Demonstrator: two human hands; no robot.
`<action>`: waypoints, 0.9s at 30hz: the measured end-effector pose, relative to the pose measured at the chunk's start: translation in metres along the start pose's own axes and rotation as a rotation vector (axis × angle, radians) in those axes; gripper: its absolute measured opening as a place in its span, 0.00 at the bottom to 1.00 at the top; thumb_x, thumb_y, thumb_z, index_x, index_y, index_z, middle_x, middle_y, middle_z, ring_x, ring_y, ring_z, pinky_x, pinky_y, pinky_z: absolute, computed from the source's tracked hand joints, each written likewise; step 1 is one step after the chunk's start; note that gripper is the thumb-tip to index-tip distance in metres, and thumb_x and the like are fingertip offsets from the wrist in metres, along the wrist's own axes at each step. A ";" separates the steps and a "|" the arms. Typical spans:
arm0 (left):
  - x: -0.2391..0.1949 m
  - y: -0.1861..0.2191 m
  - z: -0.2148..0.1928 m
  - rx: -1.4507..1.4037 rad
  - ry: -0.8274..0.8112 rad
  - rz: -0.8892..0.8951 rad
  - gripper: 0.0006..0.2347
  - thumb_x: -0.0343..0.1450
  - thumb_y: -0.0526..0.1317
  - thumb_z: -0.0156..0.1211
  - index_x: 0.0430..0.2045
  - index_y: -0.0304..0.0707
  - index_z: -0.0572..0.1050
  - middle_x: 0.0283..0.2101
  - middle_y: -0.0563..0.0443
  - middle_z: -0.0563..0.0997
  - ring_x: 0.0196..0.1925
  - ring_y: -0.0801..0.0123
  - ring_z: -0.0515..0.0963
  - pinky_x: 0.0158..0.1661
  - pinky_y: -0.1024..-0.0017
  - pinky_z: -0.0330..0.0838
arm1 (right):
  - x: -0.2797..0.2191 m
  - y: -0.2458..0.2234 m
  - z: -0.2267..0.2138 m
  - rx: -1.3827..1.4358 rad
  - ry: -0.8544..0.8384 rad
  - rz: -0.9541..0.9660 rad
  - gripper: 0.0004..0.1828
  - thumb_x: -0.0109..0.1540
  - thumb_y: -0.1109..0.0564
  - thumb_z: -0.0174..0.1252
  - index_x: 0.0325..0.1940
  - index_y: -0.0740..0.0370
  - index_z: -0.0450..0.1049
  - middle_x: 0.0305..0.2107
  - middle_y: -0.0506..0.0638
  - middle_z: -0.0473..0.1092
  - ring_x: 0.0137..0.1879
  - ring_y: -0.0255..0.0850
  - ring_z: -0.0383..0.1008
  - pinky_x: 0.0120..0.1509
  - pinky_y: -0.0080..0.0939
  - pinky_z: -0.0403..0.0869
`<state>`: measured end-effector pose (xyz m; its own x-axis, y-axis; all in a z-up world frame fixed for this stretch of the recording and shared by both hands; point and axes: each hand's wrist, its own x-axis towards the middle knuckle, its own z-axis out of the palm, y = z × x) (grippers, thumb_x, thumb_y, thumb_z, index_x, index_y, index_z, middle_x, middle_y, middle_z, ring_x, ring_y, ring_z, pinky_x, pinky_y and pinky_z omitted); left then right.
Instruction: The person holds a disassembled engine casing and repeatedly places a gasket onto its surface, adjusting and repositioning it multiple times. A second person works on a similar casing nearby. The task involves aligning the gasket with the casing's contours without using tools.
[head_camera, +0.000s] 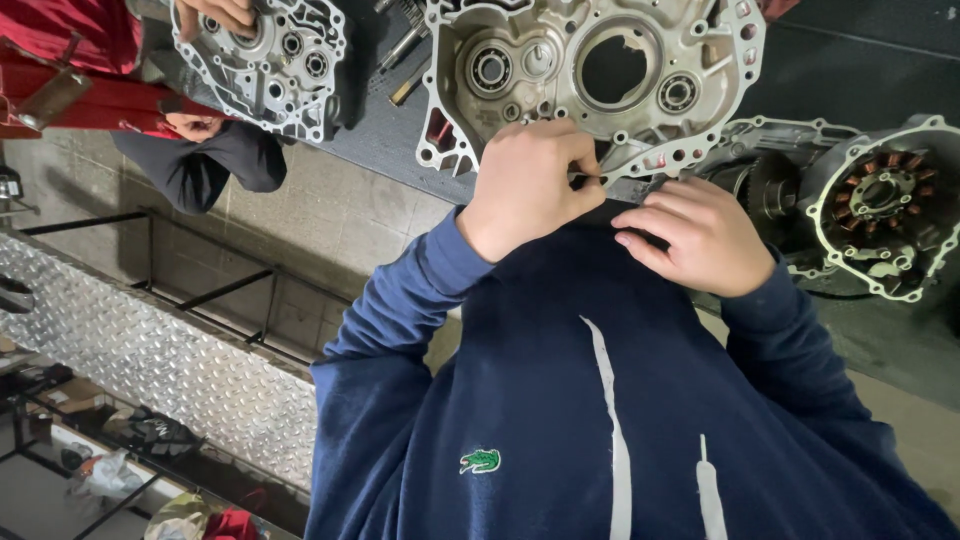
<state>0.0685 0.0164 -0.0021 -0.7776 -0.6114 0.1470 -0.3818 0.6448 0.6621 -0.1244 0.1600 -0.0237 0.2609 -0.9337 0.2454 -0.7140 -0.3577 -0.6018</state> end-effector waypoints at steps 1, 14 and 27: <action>-0.001 -0.001 0.000 -0.001 0.002 -0.001 0.05 0.59 0.40 0.71 0.19 0.44 0.79 0.27 0.56 0.80 0.30 0.58 0.81 0.37 0.62 0.72 | 0.001 -0.002 -0.002 -0.001 -0.003 -0.001 0.07 0.59 0.56 0.69 0.38 0.59 0.79 0.25 0.47 0.70 0.33 0.44 0.72 0.42 0.44 0.71; -0.004 -0.009 0.004 -0.023 0.061 0.065 0.06 0.59 0.40 0.71 0.18 0.45 0.78 0.26 0.58 0.79 0.30 0.61 0.80 0.38 0.64 0.70 | -0.001 -0.008 -0.006 -0.028 0.111 0.038 0.07 0.58 0.60 0.70 0.37 0.61 0.80 0.29 0.49 0.72 0.35 0.45 0.71 0.41 0.44 0.69; -0.042 -0.012 -0.026 -0.226 0.247 0.102 0.04 0.75 0.37 0.63 0.33 0.36 0.78 0.31 0.49 0.78 0.35 0.56 0.78 0.42 0.63 0.69 | 0.049 -0.004 -0.033 -0.420 -0.098 -0.011 0.07 0.62 0.53 0.70 0.43 0.54 0.82 0.38 0.42 0.71 0.55 0.42 0.67 0.61 0.46 0.61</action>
<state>0.1184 0.0226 0.0030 -0.6509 -0.6596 0.3758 -0.1668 0.6072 0.7768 -0.1298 0.1162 0.0161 0.3160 -0.9344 0.1644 -0.9081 -0.3481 -0.2328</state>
